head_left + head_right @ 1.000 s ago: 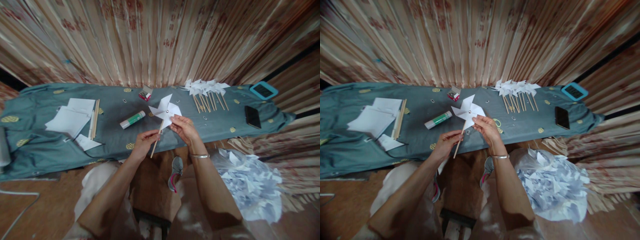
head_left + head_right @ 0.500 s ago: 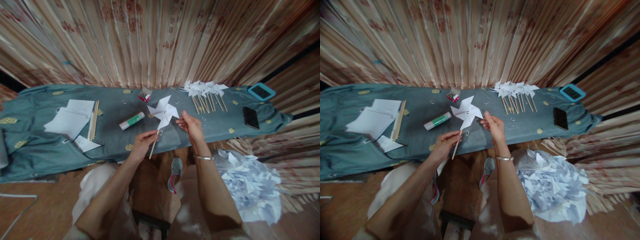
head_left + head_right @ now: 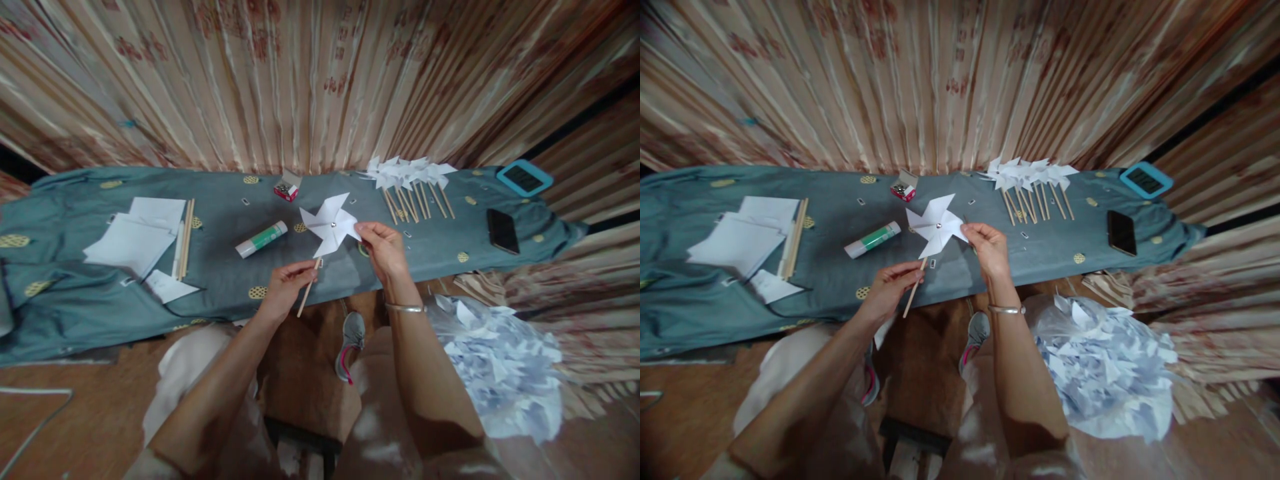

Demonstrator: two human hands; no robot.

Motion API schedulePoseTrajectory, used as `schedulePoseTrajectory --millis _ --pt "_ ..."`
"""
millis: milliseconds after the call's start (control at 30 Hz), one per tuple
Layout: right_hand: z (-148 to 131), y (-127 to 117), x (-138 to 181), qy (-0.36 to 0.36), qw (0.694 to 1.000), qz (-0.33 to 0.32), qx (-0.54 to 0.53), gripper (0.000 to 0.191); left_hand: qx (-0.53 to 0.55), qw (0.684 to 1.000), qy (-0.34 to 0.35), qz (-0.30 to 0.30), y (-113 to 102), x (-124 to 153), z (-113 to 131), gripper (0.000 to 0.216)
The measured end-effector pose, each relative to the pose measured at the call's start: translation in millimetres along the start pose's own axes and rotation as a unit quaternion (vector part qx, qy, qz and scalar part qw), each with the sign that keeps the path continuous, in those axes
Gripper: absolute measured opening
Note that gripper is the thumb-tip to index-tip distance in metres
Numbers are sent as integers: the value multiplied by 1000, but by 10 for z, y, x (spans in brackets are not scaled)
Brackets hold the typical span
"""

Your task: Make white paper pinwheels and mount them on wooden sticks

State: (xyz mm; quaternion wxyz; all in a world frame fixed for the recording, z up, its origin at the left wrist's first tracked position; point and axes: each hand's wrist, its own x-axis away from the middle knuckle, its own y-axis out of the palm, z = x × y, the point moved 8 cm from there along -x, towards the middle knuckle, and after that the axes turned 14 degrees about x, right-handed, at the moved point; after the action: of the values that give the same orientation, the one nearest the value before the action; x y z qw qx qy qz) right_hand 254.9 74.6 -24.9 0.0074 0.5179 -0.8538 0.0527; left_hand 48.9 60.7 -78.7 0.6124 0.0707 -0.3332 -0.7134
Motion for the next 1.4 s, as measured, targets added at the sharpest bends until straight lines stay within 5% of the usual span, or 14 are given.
schedulePoseTrajectory --millis 1400 --pt "156 492 270 56 993 -106 -13 27 31 998 29 43 -82 -12 56 33"
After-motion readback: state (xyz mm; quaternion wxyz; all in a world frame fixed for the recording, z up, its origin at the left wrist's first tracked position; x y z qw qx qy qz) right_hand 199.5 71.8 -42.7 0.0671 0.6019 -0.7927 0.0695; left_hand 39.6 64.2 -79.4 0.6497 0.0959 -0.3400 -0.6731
